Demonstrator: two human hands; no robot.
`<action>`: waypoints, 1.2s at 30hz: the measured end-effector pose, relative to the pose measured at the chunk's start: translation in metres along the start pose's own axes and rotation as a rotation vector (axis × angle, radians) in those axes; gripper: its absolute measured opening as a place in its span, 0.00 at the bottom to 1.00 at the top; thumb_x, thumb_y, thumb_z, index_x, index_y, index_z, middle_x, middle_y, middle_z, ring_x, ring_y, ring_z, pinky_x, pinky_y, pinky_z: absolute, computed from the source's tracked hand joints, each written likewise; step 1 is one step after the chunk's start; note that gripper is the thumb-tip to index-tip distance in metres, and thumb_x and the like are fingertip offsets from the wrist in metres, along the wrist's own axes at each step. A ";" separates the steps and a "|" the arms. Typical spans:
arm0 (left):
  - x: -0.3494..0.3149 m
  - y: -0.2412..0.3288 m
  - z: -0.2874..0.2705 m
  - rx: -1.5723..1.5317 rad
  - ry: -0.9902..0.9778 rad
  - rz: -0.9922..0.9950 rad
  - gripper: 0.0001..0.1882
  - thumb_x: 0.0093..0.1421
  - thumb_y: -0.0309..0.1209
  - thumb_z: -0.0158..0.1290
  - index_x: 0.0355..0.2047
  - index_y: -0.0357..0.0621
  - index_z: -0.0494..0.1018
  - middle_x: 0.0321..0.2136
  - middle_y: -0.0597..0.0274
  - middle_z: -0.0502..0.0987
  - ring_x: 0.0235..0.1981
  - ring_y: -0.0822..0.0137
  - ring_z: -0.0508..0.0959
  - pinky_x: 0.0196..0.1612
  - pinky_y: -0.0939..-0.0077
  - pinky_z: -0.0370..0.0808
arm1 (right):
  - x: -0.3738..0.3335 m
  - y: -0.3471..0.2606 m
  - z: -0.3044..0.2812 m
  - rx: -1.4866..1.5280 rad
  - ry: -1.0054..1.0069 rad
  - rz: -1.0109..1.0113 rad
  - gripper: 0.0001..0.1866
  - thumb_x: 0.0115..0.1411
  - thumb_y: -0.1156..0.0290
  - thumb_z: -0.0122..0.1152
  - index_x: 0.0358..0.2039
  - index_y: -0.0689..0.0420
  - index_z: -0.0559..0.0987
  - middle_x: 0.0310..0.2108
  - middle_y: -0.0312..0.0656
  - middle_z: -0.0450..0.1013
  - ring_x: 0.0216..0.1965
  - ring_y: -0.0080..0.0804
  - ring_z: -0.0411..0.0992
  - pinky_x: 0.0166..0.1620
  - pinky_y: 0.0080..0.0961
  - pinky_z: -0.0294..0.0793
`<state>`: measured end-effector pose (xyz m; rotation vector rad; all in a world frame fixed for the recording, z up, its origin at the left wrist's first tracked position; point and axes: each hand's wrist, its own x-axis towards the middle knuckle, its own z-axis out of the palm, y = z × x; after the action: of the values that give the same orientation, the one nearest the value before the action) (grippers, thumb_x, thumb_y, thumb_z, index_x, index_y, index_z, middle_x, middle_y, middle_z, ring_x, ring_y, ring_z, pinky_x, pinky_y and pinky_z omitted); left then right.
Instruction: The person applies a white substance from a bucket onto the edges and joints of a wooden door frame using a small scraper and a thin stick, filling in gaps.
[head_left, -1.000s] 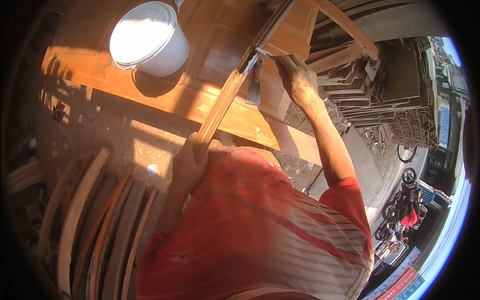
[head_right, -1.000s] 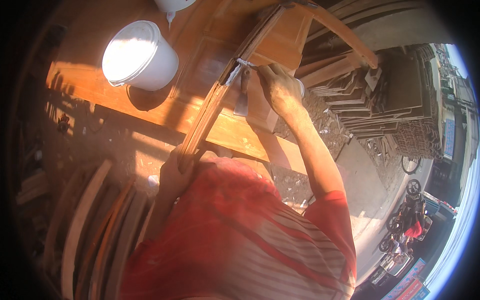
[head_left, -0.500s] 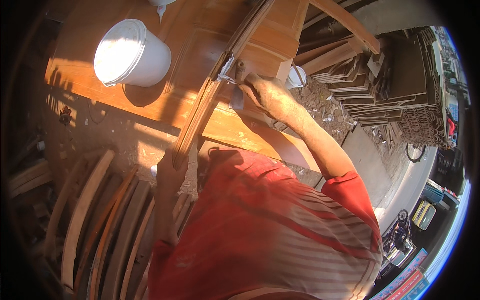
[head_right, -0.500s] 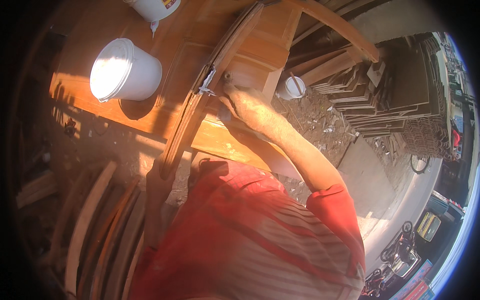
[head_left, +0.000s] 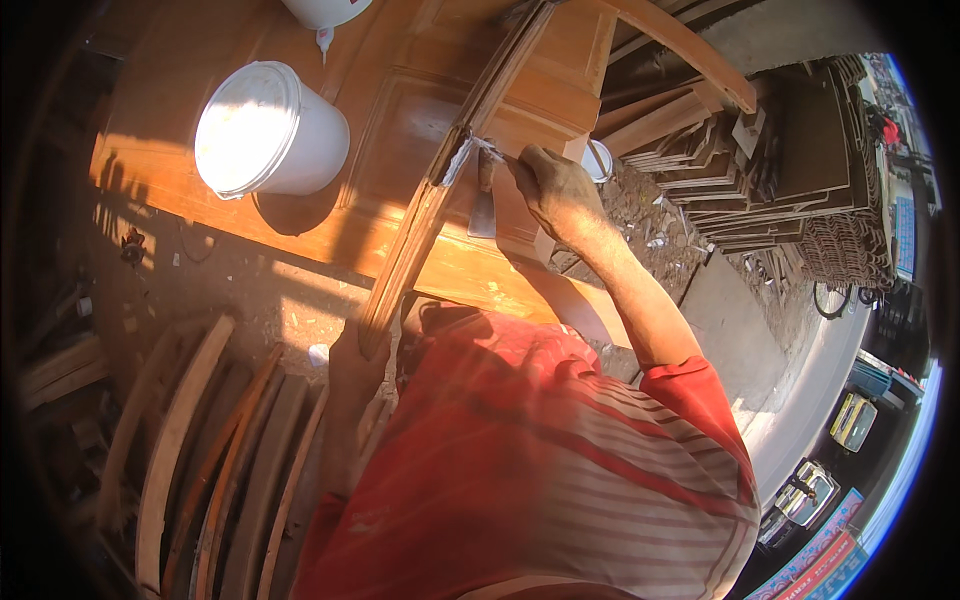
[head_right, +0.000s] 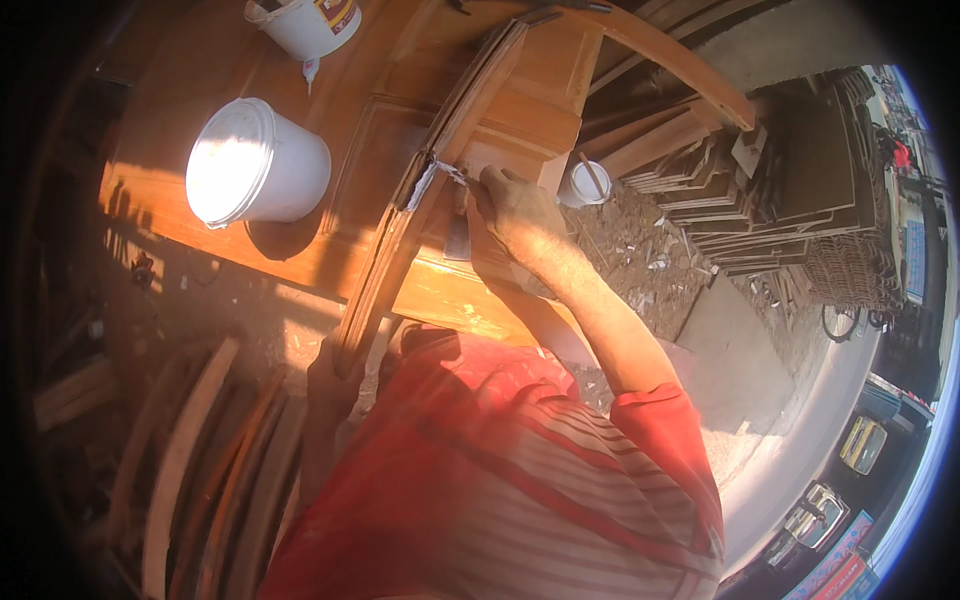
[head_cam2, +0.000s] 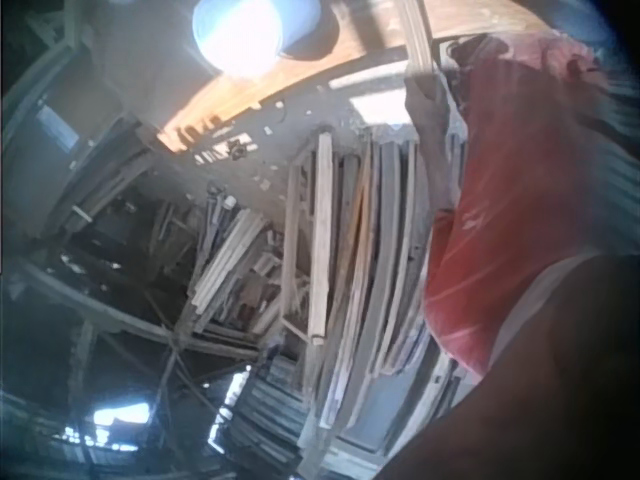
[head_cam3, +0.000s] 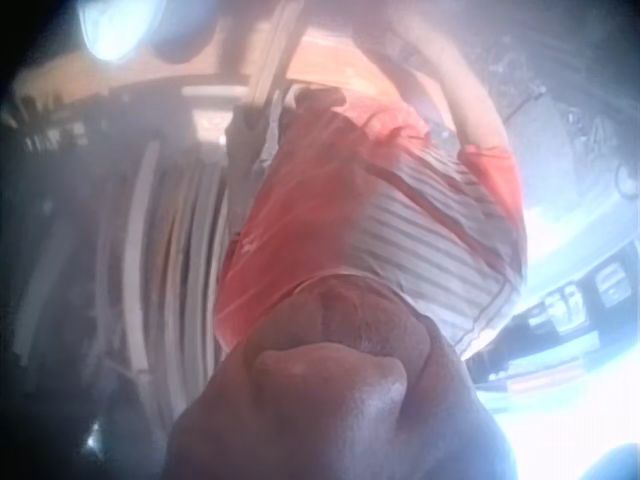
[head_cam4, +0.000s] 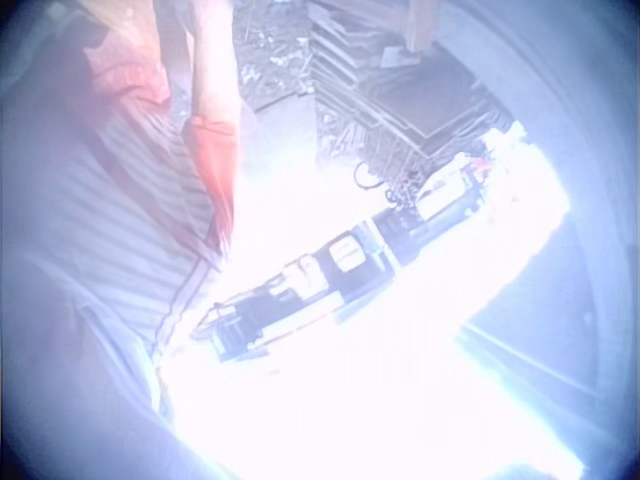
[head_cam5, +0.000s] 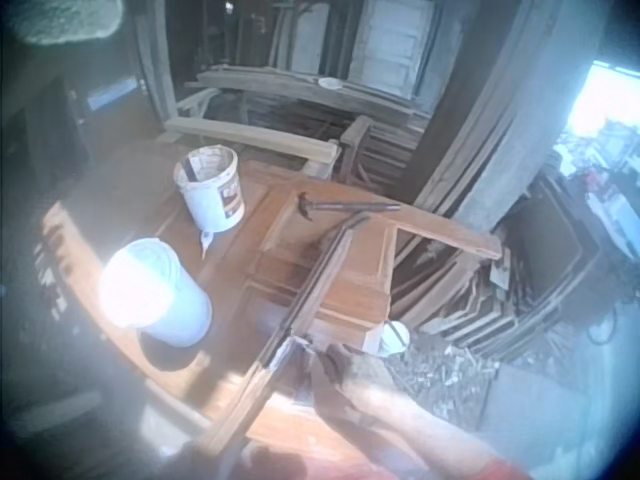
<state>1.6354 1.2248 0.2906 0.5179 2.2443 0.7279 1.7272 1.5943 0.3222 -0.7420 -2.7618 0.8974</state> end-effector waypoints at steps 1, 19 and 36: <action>-0.002 -0.002 0.000 -0.021 0.009 0.009 0.27 0.62 0.34 0.62 0.59 0.39 0.70 0.37 0.48 0.81 0.38 0.59 0.83 0.40 0.63 0.79 | -0.002 -0.003 0.002 0.022 -0.018 -0.039 0.11 0.70 0.65 0.58 0.37 0.61 0.75 0.33 0.58 0.76 0.36 0.64 0.76 0.37 0.52 0.73; 0.017 -0.007 -0.028 -0.087 -0.222 0.131 0.32 0.58 0.39 0.65 0.58 0.35 0.70 0.43 0.37 0.80 0.48 0.40 0.80 0.49 0.53 0.77 | 0.016 -0.037 -0.008 -0.240 -0.096 -0.011 0.11 0.69 0.64 0.60 0.36 0.58 0.75 0.34 0.52 0.77 0.36 0.60 0.77 0.36 0.52 0.76; 0.029 0.001 -0.034 -0.336 -0.297 0.269 0.28 0.58 0.32 0.63 0.58 0.39 0.71 0.46 0.54 0.80 0.49 0.59 0.80 0.56 0.62 0.75 | 0.038 -0.071 -0.028 -0.228 -0.282 -0.133 0.09 0.68 0.69 0.56 0.42 0.59 0.81 0.35 0.53 0.77 0.38 0.58 0.76 0.41 0.48 0.75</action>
<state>1.5914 1.2293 0.2964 0.7152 1.7508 1.0657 1.6731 1.5781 0.3858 -0.4850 -3.1577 0.7175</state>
